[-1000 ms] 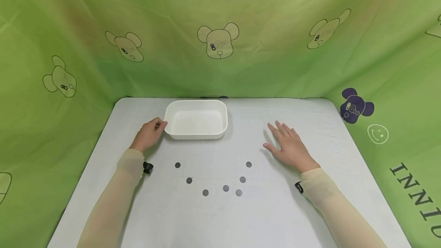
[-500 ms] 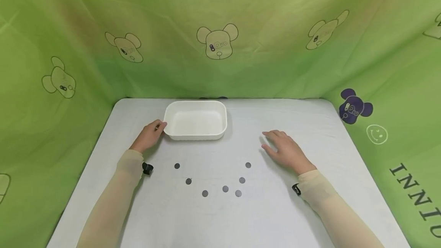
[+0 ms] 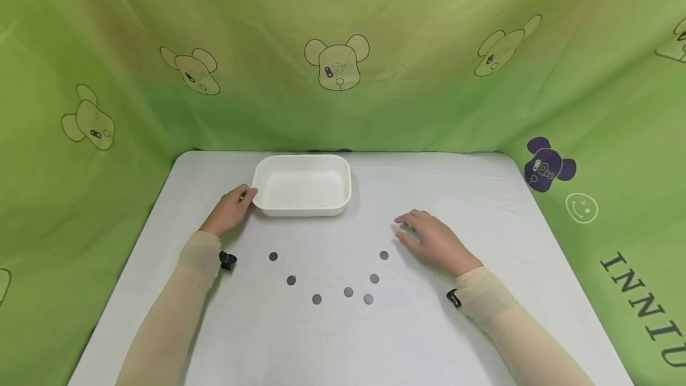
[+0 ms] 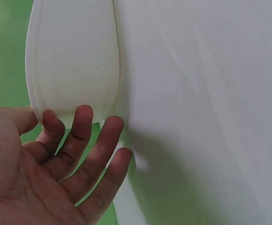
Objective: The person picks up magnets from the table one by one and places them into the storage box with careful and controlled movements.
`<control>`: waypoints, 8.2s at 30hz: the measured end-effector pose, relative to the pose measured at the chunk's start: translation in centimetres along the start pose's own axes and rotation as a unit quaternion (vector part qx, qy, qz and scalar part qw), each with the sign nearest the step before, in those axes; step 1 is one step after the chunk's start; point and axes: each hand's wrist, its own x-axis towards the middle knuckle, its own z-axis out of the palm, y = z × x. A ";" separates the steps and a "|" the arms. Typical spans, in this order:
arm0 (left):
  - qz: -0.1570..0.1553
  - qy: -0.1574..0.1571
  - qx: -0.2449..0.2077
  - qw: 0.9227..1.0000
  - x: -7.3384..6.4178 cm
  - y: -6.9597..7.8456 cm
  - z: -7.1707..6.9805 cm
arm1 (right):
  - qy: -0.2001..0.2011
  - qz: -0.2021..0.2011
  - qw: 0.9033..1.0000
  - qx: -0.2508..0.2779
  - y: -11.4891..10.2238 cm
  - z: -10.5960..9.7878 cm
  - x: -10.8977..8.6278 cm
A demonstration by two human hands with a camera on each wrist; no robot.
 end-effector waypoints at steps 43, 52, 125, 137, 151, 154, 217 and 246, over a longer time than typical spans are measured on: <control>-0.009 -0.009 -0.025 1.000 -0.3 0.2 0.1 | -0.055 -0.061 0.997 -0.012 -2.8 2.0 -1.4; -0.007 -0.007 -0.023 1.000 -0.1 0.0 0.2 | -0.048 -0.073 0.996 -0.021 -2.8 2.2 -1.4; -0.024 -0.019 -0.030 0.999 -0.2 0.8 -0.4 | -0.055 -0.058 0.997 0.011 -3.6 1.1 -1.3; -0.023 -0.019 -0.028 0.999 -0.1 0.7 -0.3 | -0.063 -0.056 0.996 0.016 -3.4 0.9 -1.3; -0.027 -0.022 -0.041 0.999 0.1 0.0 -0.2 | -0.075 -0.048 0.996 0.021 -3.5 0.7 -1.0; -0.026 -0.020 -0.045 0.998 0.0 0.1 -0.2 | -0.074 -0.049 0.996 0.022 -3.5 0.6 -0.8; -0.023 -0.031 -0.068 0.997 0.0 -0.1 0.0 | -0.042 -0.072 0.991 0.102 -6.4 -1.7 8.5; -0.023 -0.031 -0.057 0.998 0.1 0.1 0.0 | -0.048 -0.097 0.983 0.146 -7.9 -1.7 12.8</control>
